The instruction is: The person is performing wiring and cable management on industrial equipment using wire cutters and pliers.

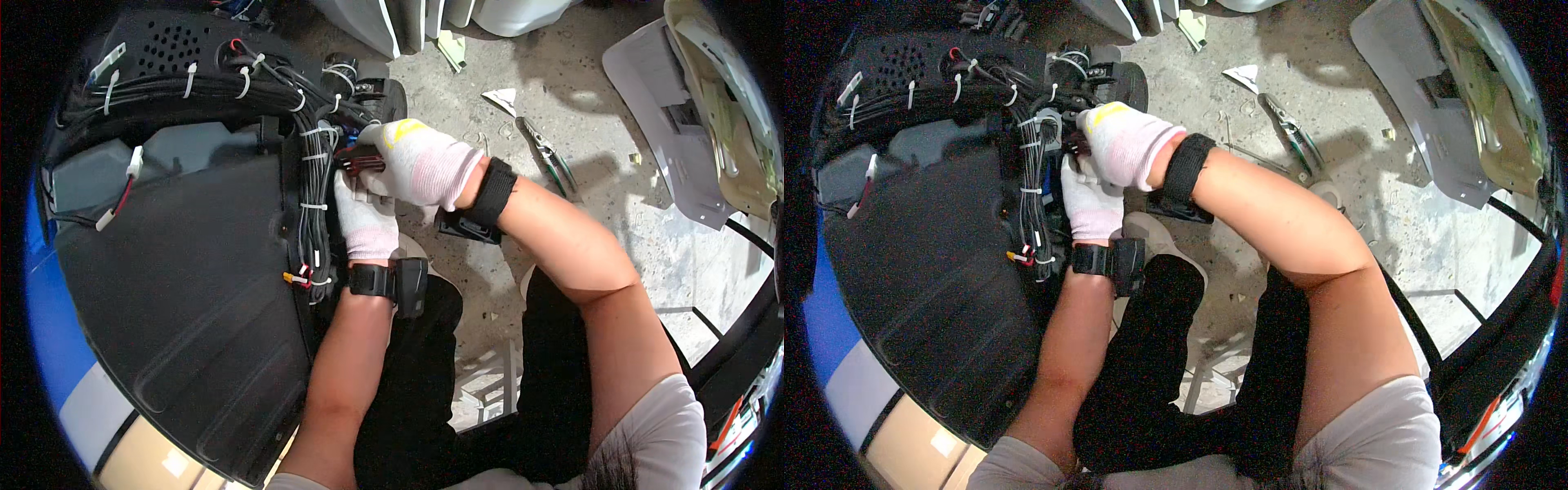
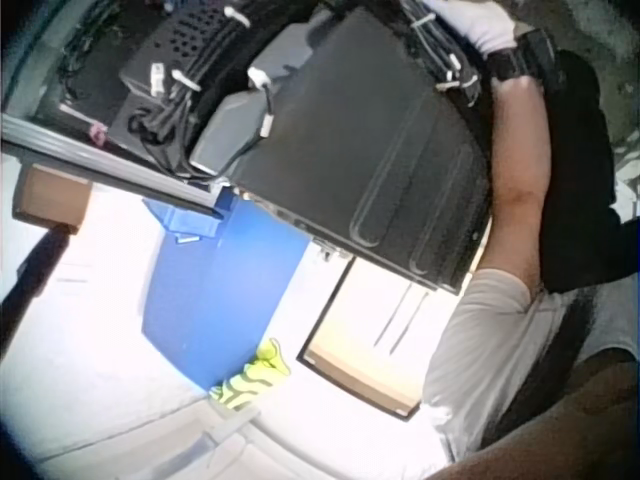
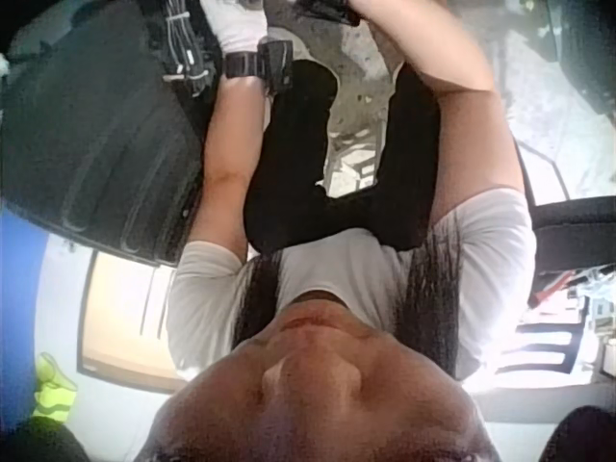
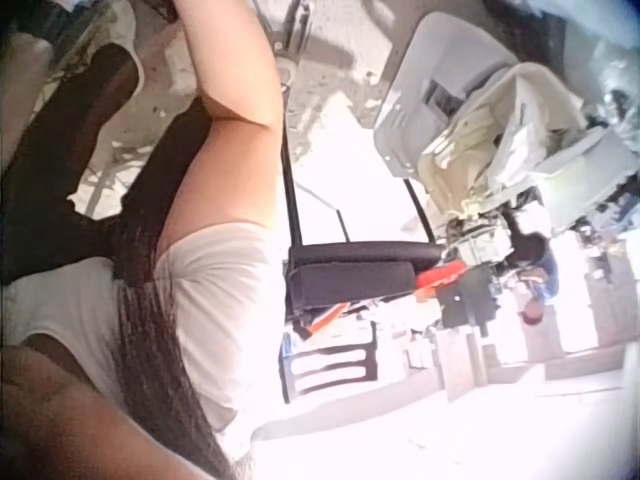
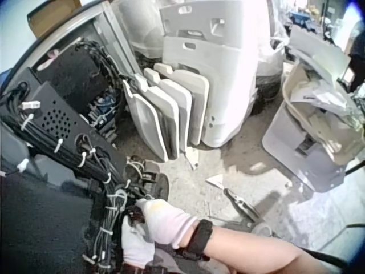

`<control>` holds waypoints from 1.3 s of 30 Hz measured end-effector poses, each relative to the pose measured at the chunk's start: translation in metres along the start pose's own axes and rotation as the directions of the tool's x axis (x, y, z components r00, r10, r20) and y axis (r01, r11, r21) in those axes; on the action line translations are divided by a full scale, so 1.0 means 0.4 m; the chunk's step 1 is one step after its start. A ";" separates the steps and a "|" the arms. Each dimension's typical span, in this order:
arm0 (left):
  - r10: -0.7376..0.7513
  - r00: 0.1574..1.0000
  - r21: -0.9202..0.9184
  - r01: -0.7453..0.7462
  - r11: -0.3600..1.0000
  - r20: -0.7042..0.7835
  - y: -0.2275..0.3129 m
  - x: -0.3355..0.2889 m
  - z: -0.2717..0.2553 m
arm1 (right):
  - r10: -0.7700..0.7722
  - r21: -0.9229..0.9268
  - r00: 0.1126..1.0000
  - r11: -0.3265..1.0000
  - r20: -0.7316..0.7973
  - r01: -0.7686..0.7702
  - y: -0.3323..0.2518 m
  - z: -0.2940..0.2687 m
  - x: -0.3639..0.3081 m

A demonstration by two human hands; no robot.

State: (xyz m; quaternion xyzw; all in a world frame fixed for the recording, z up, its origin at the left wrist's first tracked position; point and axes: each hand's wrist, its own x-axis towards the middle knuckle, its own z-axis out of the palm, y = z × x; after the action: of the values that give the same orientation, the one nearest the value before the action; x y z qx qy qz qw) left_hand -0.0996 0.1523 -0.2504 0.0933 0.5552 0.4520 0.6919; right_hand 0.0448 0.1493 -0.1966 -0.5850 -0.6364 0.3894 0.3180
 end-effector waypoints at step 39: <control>0.107 0.990 0.120 -0.095 0.988 -0.095 0.003 0.005 0.031 | 0.034 0.421 0.998 0.906 0.044 -0.050 0.118 0.000 0.000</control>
State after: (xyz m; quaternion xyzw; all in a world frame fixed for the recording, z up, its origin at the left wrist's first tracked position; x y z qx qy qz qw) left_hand -0.0898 0.1590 -0.2465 0.1379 0.6092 0.4580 0.6325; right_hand 0.0682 0.1499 -0.2375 -0.5090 -0.5299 0.5348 0.4173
